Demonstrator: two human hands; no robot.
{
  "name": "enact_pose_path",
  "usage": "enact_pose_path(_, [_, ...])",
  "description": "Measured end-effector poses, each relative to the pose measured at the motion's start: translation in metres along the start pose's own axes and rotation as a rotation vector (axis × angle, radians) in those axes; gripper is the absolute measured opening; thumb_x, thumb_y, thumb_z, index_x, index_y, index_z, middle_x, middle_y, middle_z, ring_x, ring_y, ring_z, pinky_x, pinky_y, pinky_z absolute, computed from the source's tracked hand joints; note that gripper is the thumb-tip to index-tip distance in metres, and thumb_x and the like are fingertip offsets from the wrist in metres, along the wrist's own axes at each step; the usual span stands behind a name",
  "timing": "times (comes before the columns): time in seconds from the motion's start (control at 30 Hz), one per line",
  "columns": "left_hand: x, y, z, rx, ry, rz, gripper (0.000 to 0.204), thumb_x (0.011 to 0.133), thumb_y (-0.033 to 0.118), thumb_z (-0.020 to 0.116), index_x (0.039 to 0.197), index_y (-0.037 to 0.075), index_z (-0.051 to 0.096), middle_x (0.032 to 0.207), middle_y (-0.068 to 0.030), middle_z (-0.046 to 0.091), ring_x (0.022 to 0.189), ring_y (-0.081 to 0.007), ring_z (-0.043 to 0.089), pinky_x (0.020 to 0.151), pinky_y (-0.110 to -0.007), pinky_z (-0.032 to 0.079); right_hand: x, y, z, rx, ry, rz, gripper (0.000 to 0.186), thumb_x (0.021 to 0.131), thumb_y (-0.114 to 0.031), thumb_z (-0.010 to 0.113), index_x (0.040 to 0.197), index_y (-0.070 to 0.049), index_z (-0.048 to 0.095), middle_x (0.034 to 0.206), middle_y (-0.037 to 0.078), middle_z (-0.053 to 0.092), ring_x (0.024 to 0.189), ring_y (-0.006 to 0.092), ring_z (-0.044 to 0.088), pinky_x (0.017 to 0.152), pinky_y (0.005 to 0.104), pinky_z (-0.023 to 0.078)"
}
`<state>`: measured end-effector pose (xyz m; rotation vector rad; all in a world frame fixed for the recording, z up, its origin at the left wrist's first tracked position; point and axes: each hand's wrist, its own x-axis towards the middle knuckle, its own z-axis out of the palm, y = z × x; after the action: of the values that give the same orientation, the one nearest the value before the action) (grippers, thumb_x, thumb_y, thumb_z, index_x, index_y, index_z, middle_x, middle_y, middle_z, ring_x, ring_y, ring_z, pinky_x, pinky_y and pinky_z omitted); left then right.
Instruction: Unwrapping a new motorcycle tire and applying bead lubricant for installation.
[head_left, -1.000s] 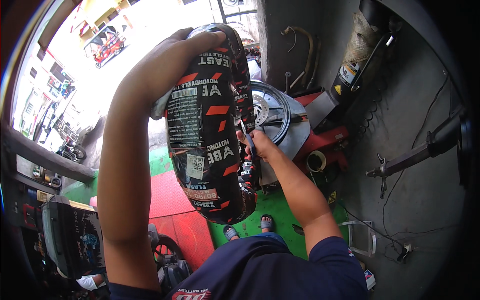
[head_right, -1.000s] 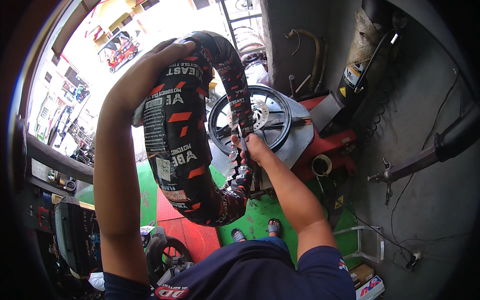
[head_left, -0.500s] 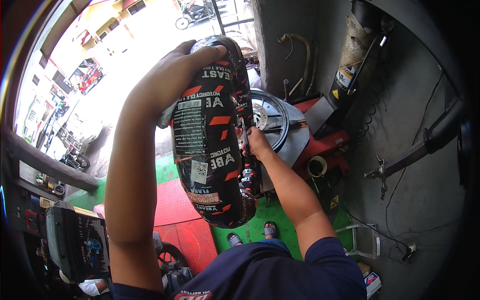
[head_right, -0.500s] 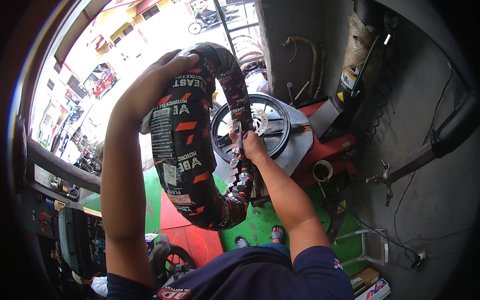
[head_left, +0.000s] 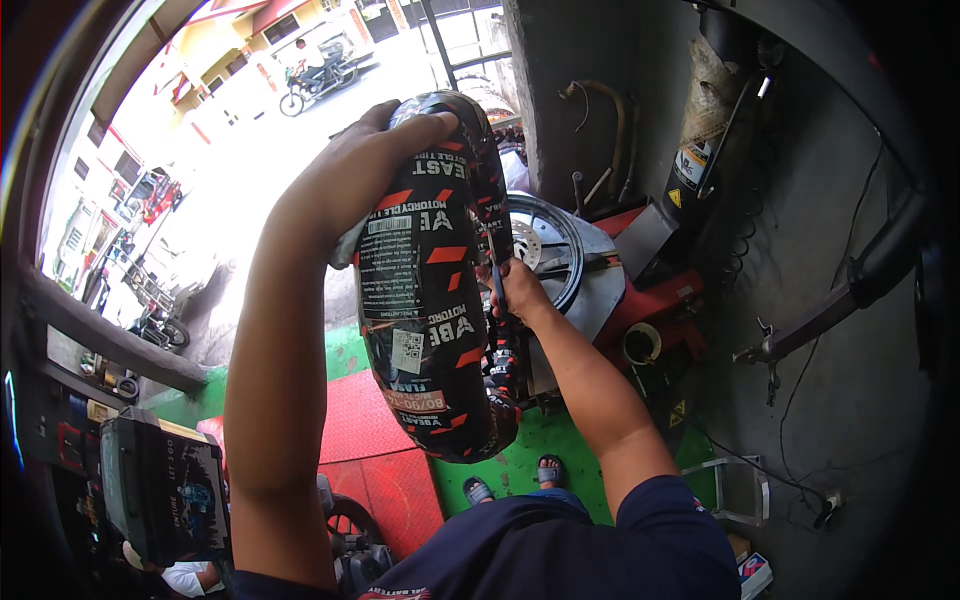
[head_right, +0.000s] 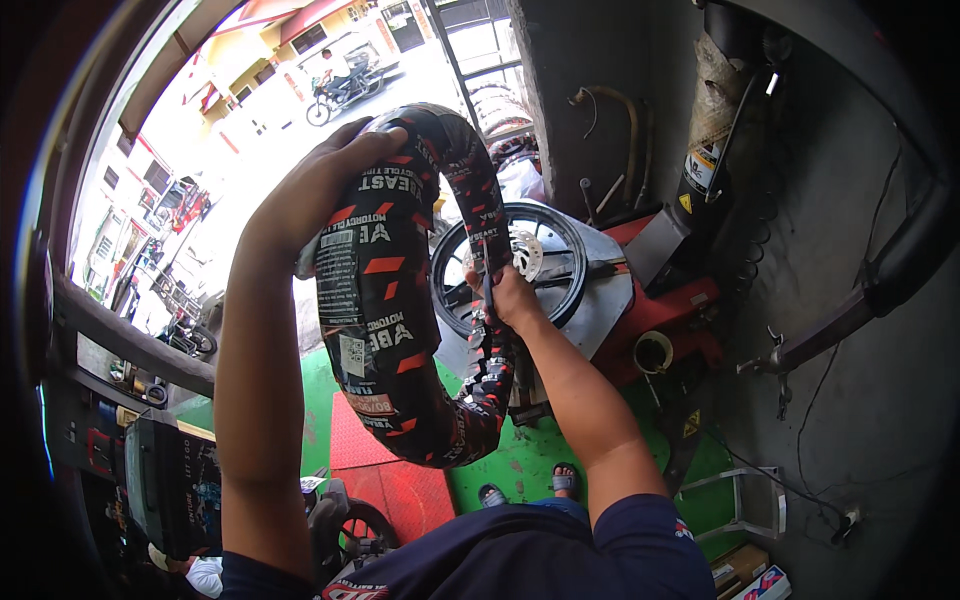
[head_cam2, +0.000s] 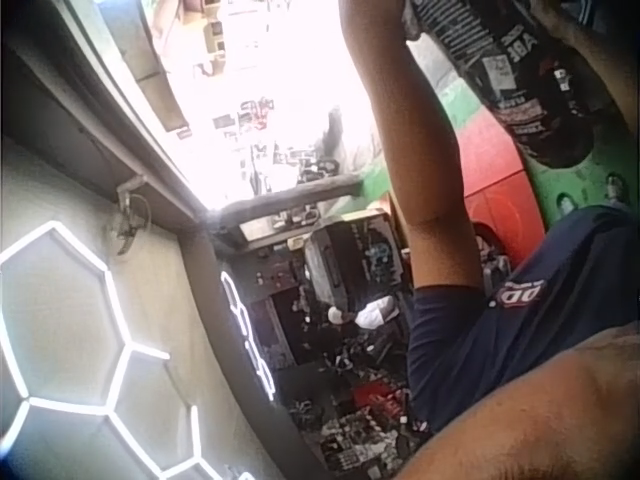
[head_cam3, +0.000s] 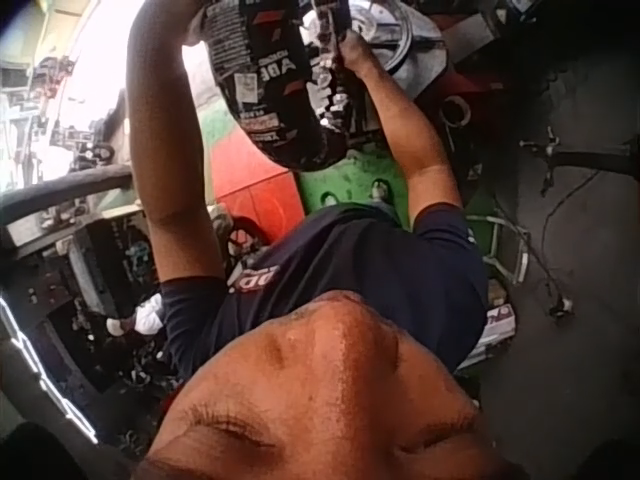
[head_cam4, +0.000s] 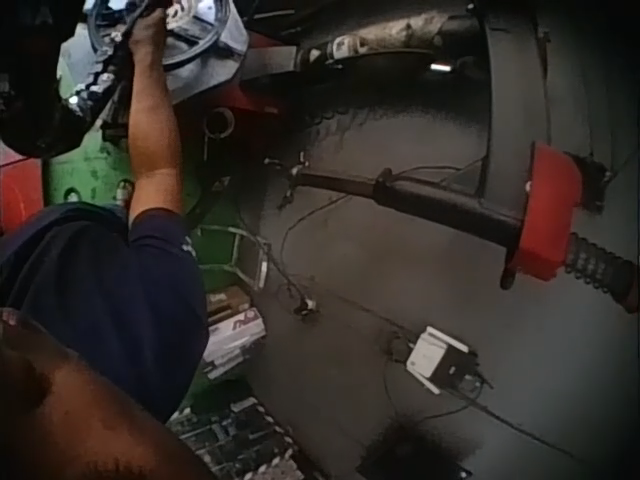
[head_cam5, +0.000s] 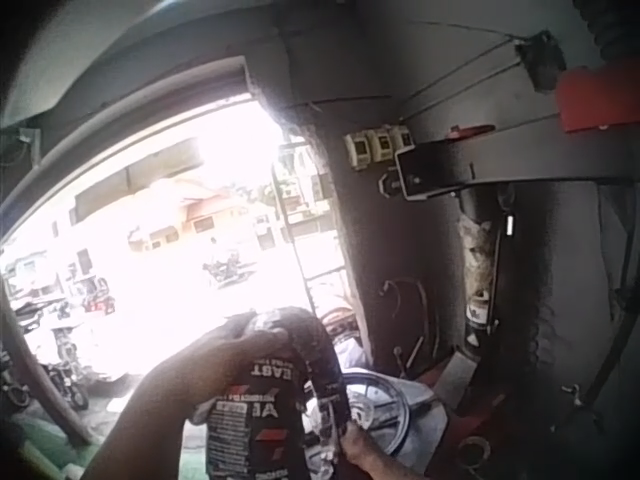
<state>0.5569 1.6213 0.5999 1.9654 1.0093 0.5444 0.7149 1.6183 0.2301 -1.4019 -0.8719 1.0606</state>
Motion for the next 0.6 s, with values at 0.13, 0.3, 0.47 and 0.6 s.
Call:
enact_pose_path(0.13, [-0.001, 0.001, 0.0, 0.004, 0.041, 0.005, 0.066, 0.093, 0.042, 0.068, 0.141, -0.001, 0.053, 0.115, -0.0155, 0.071, 0.091, -0.019, 0.073, 0.082, -0.031, 0.059, -0.011, -0.006, -0.002, -0.104, 0.004, 0.017, 0.062, 0.087, -0.054, 0.076, 0.109, 0.003, 0.066, 0.077, 0.013, 0.071, 0.058, 0.0221, 0.07, 0.055, 0.0339, 0.055])
enact_pose_path(0.3, [0.002, 0.011, 0.008, -0.041, -0.018, 0.015, 0.066, 0.093, 0.042, 0.068, 0.142, -0.001, 0.052, 0.115, -0.0158, 0.071, 0.09, -0.0197, 0.073, 0.081, -0.031, 0.059, 0.04, 0.006, -0.011, -0.253, 0.126, -0.079, 0.085, 0.075, -0.075, 0.075, 0.104, 0.004, 0.066, 0.092, 0.023, 0.072, 0.095, 0.0375, 0.071, 0.087, 0.0422, 0.055])
enact_pose_path(0.47, [-0.003, -0.005, -0.005, 0.012, 0.027, 0.004, 0.077, 0.093, 0.044, 0.066, 0.147, -0.005, 0.044, 0.118, -0.0188, 0.07, 0.091, -0.0207, 0.073, 0.081, -0.031, 0.059, -0.003, -0.029, 0.011, -0.178, -0.074, 0.102, 0.086, 0.077, -0.076, 0.073, 0.113, 0.002, 0.064, 0.102, 0.024, 0.073, 0.101, 0.0354, 0.072, 0.089, 0.0417, 0.055])
enact_pose_path(0.6, [-0.005, 0.016, 0.011, 0.061, 0.017, 0.052, 0.094, 0.089, 0.048, 0.069, 0.155, -0.006, 0.031, 0.129, -0.0265, 0.063, 0.096, -0.0259, 0.073, 0.083, -0.033, 0.059, 0.008, 0.015, -0.016, -0.275, 0.084, -0.133, 0.078, 0.081, -0.07, 0.073, 0.109, 0.002, 0.066, 0.094, 0.02, 0.075, 0.093, 0.0326, 0.074, 0.081, 0.0408, 0.057])
